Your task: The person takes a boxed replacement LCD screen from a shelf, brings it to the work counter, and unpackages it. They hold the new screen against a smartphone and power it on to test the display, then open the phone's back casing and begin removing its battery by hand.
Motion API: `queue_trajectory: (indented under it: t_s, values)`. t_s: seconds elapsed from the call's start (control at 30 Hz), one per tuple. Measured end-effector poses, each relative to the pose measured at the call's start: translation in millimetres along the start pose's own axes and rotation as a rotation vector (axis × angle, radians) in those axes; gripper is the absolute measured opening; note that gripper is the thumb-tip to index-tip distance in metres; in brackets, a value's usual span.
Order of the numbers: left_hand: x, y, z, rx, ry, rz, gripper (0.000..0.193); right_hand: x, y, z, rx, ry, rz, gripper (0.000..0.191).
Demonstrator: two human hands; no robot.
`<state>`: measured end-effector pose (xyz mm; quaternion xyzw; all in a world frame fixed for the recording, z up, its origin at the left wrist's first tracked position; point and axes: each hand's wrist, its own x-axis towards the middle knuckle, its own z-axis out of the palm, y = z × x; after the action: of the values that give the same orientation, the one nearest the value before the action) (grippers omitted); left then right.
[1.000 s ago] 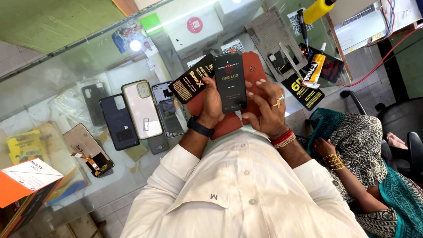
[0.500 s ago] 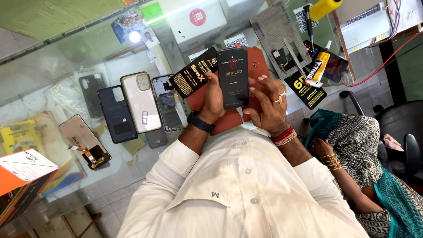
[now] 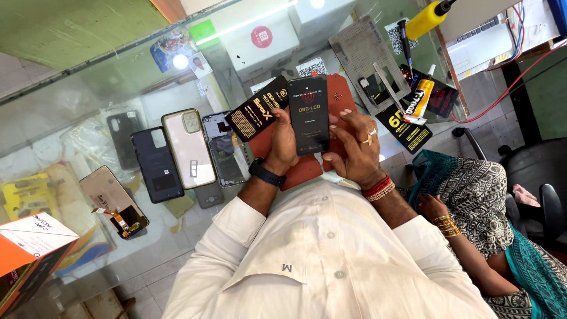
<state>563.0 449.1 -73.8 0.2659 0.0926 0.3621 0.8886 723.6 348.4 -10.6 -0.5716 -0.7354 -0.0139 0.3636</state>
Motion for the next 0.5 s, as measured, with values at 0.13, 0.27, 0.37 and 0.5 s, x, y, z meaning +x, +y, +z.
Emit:
queue_trajectory:
  t_s: [0.13, 0.27, 0.37, 0.5]
  values:
    - [-0.8, 0.3, 0.8, -0.007, 0.001, -0.002, 0.11, -0.4, 0.5, -0.2, 0.004, 0.002, -0.001, 0.057]
    - [-1.3, 1.0, 1.2, -0.008, -0.02, 0.014, 0.11, -0.5, 0.2, -0.4, -0.003, 0.0, 0.002, 0.057]
    - [-1.3, 1.0, 1.1, -0.02, -0.006, -0.005, 0.11, -0.8, 0.2, 0.1, 0.0, -0.003, 0.004, 0.057]
    - [-1.4, 1.1, 1.0, -0.016, -0.013, -0.003, 0.109, -0.6, 1.0, 0.5, -0.005, -0.003, 0.008, 0.057]
